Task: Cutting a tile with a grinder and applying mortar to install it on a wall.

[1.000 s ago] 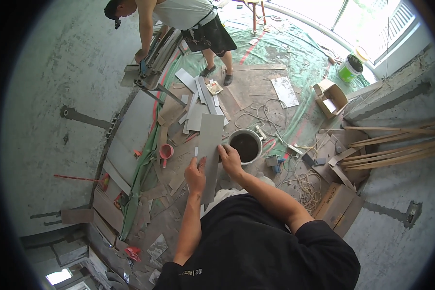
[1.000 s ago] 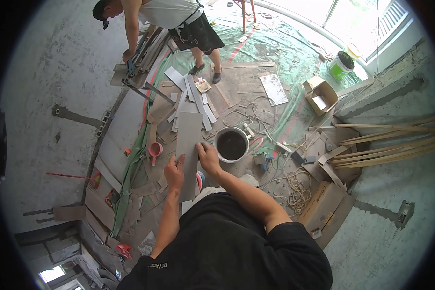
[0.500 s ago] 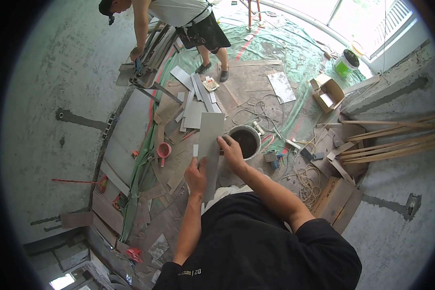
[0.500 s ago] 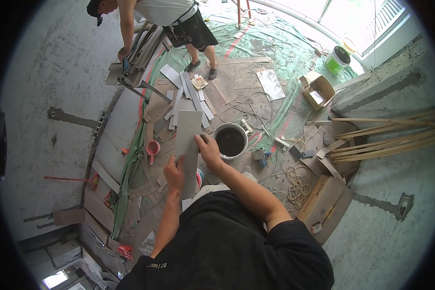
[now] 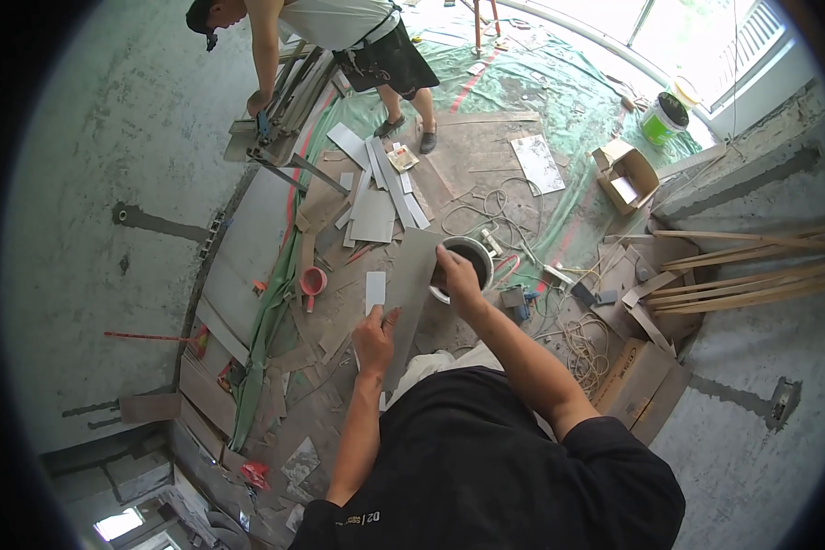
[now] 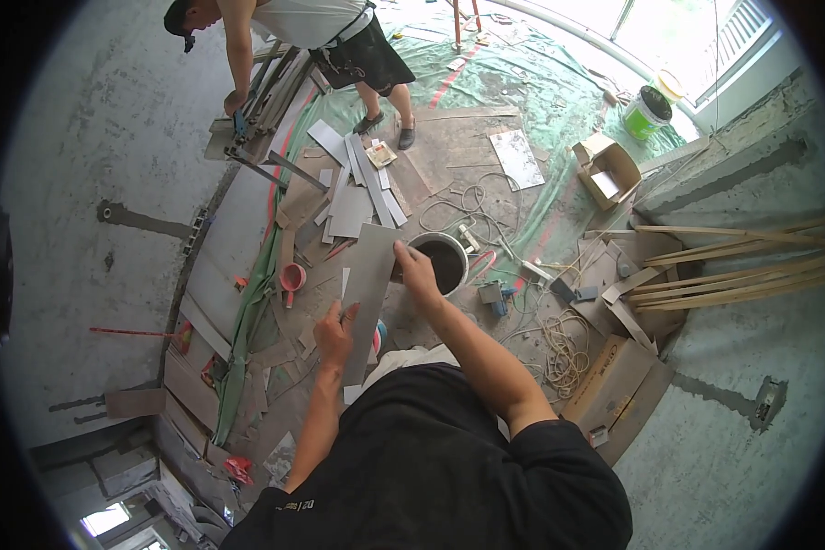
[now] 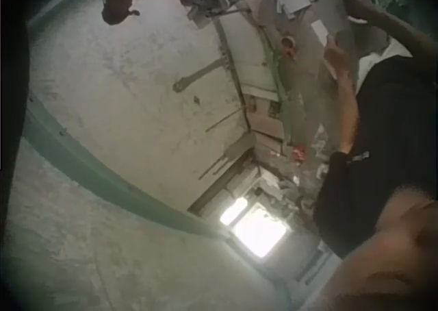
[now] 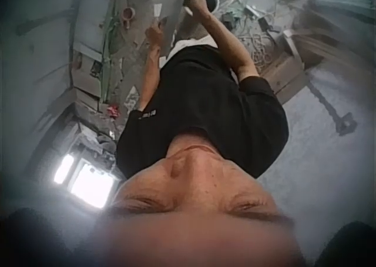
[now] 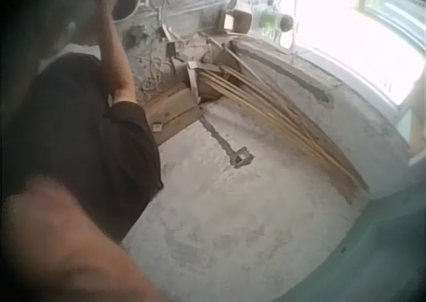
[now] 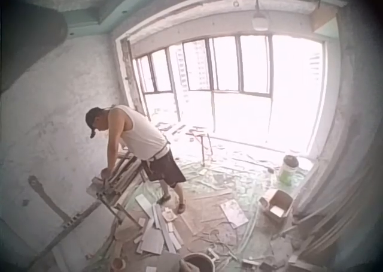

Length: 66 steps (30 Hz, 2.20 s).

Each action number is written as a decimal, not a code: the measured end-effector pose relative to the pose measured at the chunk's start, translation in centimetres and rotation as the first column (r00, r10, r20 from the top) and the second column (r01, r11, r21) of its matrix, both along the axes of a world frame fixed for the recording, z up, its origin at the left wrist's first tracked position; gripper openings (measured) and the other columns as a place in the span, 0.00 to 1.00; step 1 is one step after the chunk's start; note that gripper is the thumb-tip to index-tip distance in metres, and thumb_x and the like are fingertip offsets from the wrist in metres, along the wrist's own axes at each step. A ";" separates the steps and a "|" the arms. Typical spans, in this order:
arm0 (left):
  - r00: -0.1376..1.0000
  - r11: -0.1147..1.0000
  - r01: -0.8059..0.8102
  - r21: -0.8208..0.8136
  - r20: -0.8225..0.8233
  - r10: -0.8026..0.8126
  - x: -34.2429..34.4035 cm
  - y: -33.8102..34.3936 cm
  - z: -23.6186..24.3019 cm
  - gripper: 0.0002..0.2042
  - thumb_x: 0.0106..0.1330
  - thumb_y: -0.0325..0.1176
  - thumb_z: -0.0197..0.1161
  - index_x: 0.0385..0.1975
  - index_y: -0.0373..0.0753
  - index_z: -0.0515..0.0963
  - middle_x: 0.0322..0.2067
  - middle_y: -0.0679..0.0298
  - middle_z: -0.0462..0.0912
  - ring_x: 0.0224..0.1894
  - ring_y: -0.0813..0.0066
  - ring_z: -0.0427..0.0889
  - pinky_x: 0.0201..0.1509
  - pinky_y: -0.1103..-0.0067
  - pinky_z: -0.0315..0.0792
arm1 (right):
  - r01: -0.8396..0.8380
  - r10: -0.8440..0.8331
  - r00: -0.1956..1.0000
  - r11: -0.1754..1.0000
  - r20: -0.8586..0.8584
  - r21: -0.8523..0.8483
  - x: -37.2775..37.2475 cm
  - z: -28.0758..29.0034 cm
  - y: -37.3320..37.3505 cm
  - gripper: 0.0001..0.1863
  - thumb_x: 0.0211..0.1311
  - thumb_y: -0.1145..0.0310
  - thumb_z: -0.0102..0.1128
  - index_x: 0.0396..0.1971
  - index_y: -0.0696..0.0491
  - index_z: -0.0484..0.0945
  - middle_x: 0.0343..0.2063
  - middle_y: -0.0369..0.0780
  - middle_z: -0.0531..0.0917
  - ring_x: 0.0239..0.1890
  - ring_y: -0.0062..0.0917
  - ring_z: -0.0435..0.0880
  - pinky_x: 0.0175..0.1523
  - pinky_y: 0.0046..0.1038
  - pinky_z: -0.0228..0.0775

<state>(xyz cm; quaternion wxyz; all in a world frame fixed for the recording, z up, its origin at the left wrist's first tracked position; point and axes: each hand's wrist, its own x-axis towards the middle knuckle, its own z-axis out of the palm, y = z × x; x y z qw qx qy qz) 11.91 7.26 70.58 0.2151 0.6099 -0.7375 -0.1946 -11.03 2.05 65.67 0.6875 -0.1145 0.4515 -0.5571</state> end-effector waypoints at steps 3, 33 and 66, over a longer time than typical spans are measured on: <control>1.000 1.000 0.026 -0.002 0.006 -0.026 -0.8 0.4 -0.6 0.27 0.84 0.57 0.61 0.36 0.34 0.77 0.25 0.43 0.83 0.31 0.34 0.85 0.33 0.51 0.72 | 0.050 -0.047 0.997 0.998 0.063 -0.040 -3.8 0.9 -1.7 0.26 0.88 0.49 0.56 0.60 0.59 0.84 0.51 0.43 0.92 0.51 0.32 0.93 0.60 0.37 0.85; 0.999 0.989 -0.049 0.138 0.005 0.048 -4.9 2.2 -0.2 0.27 0.82 0.58 0.63 0.38 0.34 0.80 0.27 0.42 0.83 0.33 0.32 0.85 0.35 0.52 0.73 | 0.046 -0.067 0.724 0.998 -0.687 -0.050 -9.0 -5.4 1.1 0.22 0.81 0.53 0.70 0.53 0.60 0.90 0.45 0.41 0.94 0.44 0.25 0.93 0.53 0.31 0.85; 0.489 0.911 -0.404 0.080 -0.823 0.289 -1.9 -4.7 3.4 0.29 0.89 0.58 0.55 0.52 0.32 0.82 0.45 0.63 0.87 0.47 0.75 0.82 0.52 0.75 0.76 | -0.495 0.212 0.682 0.839 -0.700 -0.228 -0.6 7.1 7.6 0.18 0.71 0.59 0.79 0.47 0.59 0.92 0.31 0.50 0.91 0.32 0.33 0.92 0.42 0.36 0.83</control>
